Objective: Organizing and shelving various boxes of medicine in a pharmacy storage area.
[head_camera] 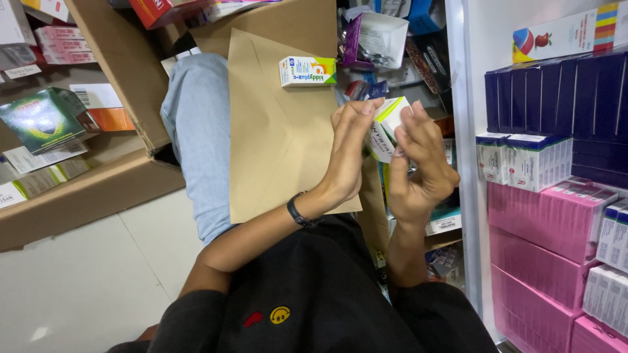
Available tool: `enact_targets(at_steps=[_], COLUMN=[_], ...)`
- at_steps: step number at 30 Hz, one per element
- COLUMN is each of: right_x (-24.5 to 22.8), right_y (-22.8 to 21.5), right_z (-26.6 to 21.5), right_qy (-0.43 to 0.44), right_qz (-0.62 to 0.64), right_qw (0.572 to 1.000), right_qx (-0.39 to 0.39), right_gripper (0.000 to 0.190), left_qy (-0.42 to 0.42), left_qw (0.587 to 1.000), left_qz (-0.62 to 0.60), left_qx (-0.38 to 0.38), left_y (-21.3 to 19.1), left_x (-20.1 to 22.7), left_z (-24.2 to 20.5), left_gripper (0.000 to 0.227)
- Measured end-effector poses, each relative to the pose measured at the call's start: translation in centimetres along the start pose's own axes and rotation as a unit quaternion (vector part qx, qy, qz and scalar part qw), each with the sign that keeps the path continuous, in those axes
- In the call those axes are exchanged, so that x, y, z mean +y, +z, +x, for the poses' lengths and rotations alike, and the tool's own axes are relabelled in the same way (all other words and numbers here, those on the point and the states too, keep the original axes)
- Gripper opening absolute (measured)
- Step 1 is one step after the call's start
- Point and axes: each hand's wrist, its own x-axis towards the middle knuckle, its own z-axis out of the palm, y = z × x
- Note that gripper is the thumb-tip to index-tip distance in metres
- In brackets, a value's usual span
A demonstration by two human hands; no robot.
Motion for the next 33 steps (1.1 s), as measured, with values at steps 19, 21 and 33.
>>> enact_targets(at_steps=[19,21,33], right_x=[2.2,2.6,6.9], right_y=[0.4,0.5,-2.3], right_z=[-0.2,-0.4,0.2], right_qy=[-0.001,0.010,0.200], right_qz=[-0.098,-0.099,0.164], right_qw=[0.992,0.992,0.966], right_qx=[-0.079,-0.083,-0.003], right_gripper=[0.032,0.033,0.021], left_qy=[-0.084,-0.103,-0.041], left_qw=[0.992,0.990,0.970], left_qz=[-0.087,-0.084,0.129], left_qx=[0.042,0.046,-0.202], left_y=[-0.4,-0.6,-3.8], left_x=[-4.8,-4.6,0.0], left_z=[1.4,1.5,3.3], left_gripper=[0.031,0.033,0.050])
